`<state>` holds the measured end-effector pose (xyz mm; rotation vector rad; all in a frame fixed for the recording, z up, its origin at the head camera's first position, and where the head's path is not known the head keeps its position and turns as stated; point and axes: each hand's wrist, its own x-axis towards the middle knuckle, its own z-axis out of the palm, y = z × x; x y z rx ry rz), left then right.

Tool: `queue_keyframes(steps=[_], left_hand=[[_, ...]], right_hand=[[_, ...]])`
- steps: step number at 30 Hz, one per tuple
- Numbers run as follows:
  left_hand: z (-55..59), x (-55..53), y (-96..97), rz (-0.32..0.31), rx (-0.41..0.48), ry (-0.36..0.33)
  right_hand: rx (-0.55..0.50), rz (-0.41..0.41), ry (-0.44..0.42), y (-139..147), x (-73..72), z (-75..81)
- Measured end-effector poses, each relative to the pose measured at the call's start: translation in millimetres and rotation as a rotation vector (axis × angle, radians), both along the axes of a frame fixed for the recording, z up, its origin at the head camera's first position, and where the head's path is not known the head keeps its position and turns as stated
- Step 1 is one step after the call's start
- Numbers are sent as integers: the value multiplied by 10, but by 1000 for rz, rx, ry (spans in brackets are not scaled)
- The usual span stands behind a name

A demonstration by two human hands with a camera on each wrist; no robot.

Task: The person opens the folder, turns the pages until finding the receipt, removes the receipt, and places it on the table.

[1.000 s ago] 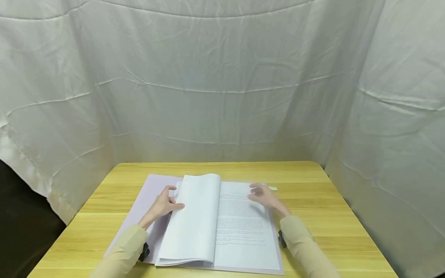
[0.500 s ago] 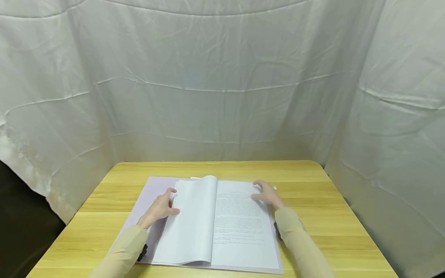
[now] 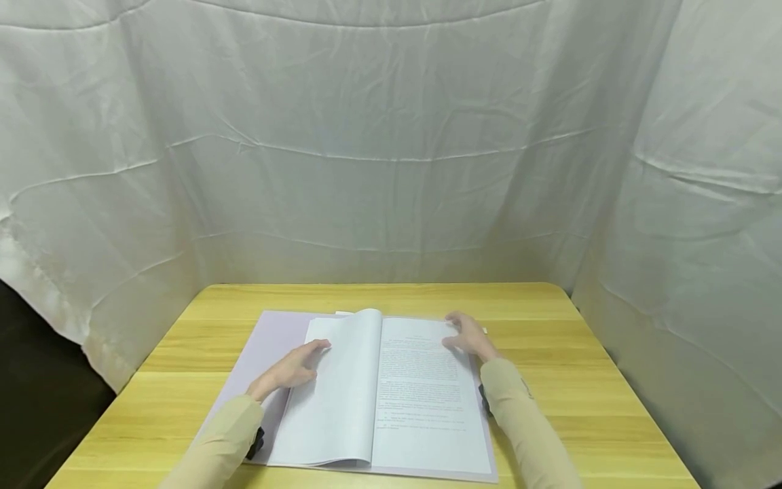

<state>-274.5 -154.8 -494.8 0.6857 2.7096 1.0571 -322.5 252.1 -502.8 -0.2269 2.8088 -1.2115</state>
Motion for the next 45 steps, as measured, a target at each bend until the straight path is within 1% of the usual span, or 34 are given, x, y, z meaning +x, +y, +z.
queue_keyframes(steps=[3,6,9,11,13,15,19,21,26,28,30,35,37,42,45], left_hand=[[-4,6,-3,-9,-6,-46],[-14,6,-6,-5,-1,-108],[-25,1,-12,-3,-5,-166],[-33,-2,-20,-11,-19,-184],[-36,-3,-26,-27,-29,-196],[-41,-4,-27,-40,-36,-198],[-37,3,-27,-52,-40,-204],[-27,12,-23,-55,-46,-197],[-2,24,-22,-52,-46,-190],[-3,23,-24,-51,-45,-191],[-11,22,-22,-51,-49,-190],[-30,14,-20,-48,-58,-190],[-31,10,-24,-49,-57,-192],[-28,2,-32,-56,-56,-186],[-23,6,-35,-53,-59,-187]], right_hand=[[16,-10,-17,14,-33,-11],[44,-5,-16,20,-48,-6],[44,6,-19,17,-51,13],[41,15,-19,15,-60,18],[61,26,-3,19,-83,17],[95,31,12,27,-111,12],[172,18,37,24,-165,10],[192,8,51,20,-185,13],[200,-25,75,9,-221,6],[189,-45,81,1,-219,6],[182,-65,114,-8,-220,11],[98,-134,120,1,-214,18],[81,-157,99,13,-204,16],[75,-183,66,33,-161,30],[56,-183,56,29,-127,46]])
